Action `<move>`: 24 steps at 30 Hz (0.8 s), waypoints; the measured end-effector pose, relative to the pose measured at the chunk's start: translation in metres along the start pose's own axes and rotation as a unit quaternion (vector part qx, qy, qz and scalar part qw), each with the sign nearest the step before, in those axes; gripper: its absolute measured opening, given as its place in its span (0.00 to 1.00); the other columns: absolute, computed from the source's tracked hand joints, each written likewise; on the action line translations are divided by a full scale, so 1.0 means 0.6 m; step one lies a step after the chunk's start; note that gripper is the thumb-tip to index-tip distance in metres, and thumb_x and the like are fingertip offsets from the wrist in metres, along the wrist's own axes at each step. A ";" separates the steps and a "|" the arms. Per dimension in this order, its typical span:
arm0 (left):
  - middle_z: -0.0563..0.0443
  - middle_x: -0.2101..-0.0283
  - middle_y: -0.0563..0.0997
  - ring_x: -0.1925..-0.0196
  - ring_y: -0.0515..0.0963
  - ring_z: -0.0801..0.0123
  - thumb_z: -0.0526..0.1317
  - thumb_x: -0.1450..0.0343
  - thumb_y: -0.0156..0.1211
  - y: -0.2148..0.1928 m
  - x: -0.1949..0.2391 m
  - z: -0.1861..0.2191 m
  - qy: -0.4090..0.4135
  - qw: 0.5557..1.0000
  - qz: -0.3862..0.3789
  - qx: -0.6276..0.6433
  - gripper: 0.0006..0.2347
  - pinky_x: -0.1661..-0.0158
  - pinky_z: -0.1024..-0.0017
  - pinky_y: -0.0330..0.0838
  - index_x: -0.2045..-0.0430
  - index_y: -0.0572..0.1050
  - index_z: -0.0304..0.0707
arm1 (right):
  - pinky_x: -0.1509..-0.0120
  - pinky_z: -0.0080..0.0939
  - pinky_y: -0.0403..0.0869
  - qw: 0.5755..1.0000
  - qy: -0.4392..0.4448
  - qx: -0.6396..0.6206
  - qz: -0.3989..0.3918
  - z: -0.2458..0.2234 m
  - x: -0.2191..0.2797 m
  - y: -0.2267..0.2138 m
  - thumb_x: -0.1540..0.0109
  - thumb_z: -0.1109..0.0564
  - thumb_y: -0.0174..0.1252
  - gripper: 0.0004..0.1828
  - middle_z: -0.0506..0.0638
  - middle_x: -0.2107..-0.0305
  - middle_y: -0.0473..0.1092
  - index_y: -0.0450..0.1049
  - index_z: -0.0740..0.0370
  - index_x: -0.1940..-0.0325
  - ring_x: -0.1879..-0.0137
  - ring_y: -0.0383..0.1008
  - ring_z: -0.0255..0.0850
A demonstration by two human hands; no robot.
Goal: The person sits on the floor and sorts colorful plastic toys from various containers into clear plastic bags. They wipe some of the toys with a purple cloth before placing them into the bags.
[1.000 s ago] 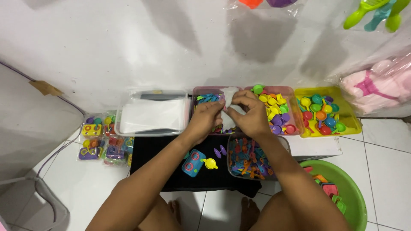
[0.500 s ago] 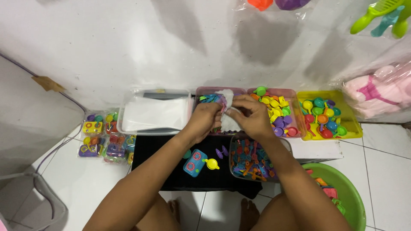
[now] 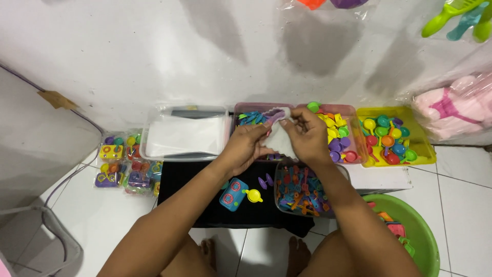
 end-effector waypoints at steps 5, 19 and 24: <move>0.50 0.69 0.79 0.67 0.83 0.71 0.39 0.24 0.53 0.009 0.025 0.030 0.022 1.000 0.015 -0.008 0.09 0.60 0.70 0.83 0.73 0.73 0.36 | 0.55 0.24 0.73 0.998 0.020 -0.052 -0.025 0.006 0.008 0.002 0.43 0.69 0.69 0.14 0.46 0.65 0.73 0.76 0.66 0.54 0.58 0.71 0.29; 0.26 0.71 0.83 0.61 0.82 0.32 0.44 0.29 0.53 -0.052 0.070 0.009 0.042 0.780 -0.160 -0.603 0.15 0.56 0.47 0.75 0.70 0.82 0.27 | 0.40 0.48 0.82 0.940 0.094 -0.321 0.061 0.042 -0.032 -0.103 0.35 0.53 0.58 0.09 0.52 0.60 0.79 0.78 0.56 0.54 0.51 0.82 0.44; 0.38 0.69 0.85 0.61 0.85 0.43 0.41 0.33 0.57 -0.116 0.026 -0.120 0.002 0.619 -0.187 -0.762 0.10 0.62 0.53 0.79 0.68 0.84 0.38 | 0.40 0.47 0.82 0.941 0.094 -0.318 0.071 0.043 -0.028 -0.152 0.35 0.52 0.58 0.09 0.52 0.59 0.79 0.78 0.56 0.54 0.51 0.82 0.43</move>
Point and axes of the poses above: each hand's wrist, its own x-axis away from the middle knuckle, its own y-axis out of the palm, z = x × y, the point moved 4 cm from there along -x, towards the middle knuckle
